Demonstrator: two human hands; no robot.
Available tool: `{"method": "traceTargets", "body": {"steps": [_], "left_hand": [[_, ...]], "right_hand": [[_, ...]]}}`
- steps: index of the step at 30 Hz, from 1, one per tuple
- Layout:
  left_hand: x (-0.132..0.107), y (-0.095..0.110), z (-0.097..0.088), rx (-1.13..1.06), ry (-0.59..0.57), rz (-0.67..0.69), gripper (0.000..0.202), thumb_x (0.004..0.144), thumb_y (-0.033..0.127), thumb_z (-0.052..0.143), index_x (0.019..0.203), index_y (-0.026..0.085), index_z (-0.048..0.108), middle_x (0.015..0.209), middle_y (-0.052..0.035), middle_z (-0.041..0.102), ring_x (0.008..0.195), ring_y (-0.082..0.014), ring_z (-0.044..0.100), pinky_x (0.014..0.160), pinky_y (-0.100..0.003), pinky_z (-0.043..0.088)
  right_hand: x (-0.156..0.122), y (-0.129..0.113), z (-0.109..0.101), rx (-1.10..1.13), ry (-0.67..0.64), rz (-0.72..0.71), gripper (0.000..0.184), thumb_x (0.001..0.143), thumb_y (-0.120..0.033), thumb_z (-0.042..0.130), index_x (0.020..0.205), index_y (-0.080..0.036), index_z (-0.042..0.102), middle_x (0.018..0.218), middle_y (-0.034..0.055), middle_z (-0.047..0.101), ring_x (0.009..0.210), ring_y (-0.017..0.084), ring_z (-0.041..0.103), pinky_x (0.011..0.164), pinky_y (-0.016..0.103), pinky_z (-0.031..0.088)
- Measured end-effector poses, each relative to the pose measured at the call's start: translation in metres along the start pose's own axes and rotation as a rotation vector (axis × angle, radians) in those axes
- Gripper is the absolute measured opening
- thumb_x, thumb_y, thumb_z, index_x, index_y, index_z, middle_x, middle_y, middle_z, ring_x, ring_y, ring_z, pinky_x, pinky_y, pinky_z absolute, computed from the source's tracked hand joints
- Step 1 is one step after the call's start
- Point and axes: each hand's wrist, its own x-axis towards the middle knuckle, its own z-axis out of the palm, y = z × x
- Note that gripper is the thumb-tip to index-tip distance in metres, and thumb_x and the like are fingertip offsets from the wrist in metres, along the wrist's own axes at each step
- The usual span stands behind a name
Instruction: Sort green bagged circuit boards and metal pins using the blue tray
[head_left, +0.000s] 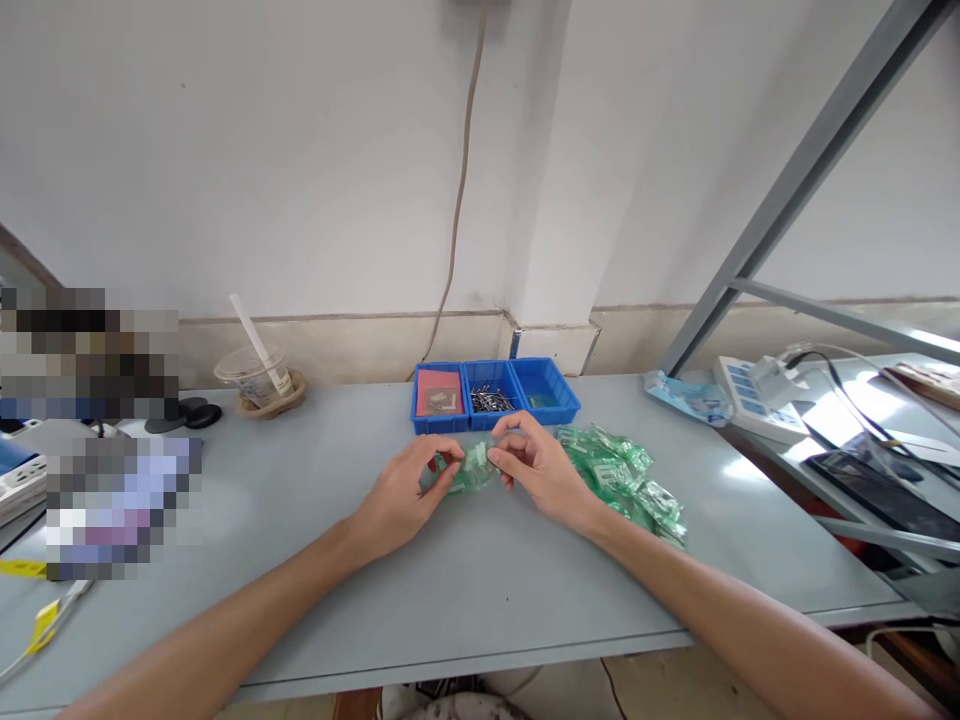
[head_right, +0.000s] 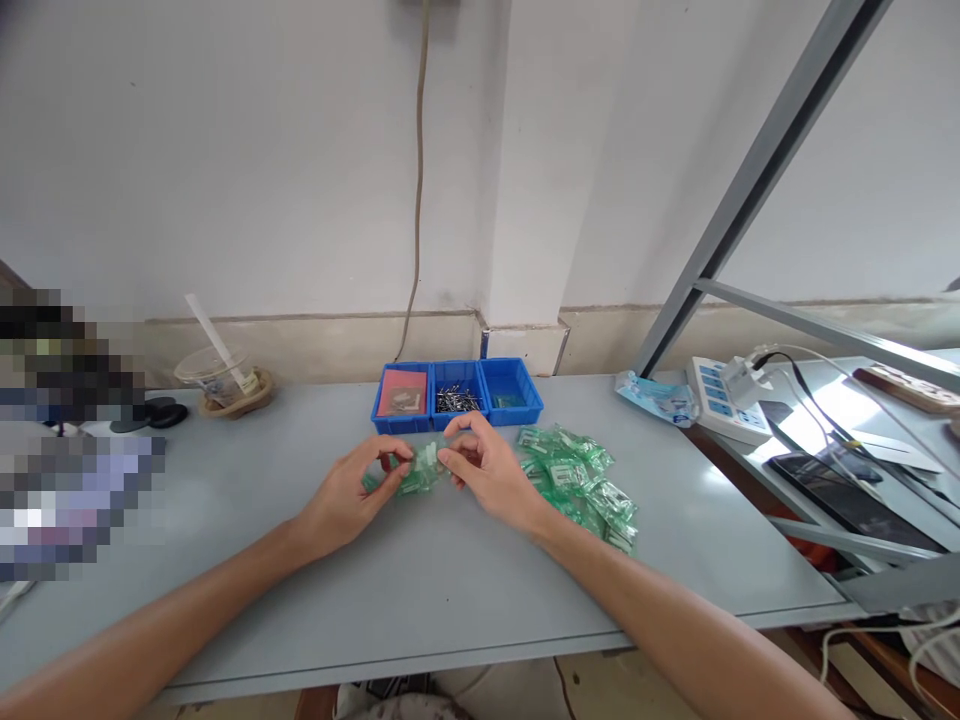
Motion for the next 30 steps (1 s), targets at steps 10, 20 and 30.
{"method": "traceTargets", "body": {"steps": [10,20,30], "left_hand": [[0.003,0.000,-0.002,0.083,0.092,0.128,0.016,0.107,0.031,0.055,0.096,0.022,0.061,0.089,-0.0021,0.058,0.086,-0.0179,0.054,0.074,-0.029,0.047],[0.005,-0.004,-0.002,0.073,-0.018,0.094,0.021,0.111,0.033,0.043,0.099,0.022,0.057,0.113,-0.0058,0.056,0.100,-0.0187,0.058,0.086,-0.031,0.050],[0.005,-0.012,0.000,0.096,-0.102,0.100,0.019,0.112,0.032,0.039,0.112,0.022,0.055,0.109,-0.0066,0.061,0.101,-0.0217,0.058,0.092,-0.038,0.049]], "right_hand": [[-0.003,0.002,0.001,-0.162,-0.063,-0.047,0.033,0.106,-0.054,0.050,0.107,-0.024,0.065,0.089,0.0020,0.062,0.073,0.016,0.056,0.066,0.030,0.046],[-0.006,0.001,0.003,-0.493,0.042,-0.228,0.017,0.102,-0.041,0.061,0.107,-0.026,0.061,0.109,0.0058,0.064,0.102,0.023,0.060,0.074,0.031,0.049],[-0.004,0.011,0.005,-0.695,-0.082,-0.208,0.012,0.105,-0.035,0.057,0.106,-0.025,0.062,0.100,0.0047,0.067,0.096,0.025,0.057,0.086,0.039,0.047]]}}
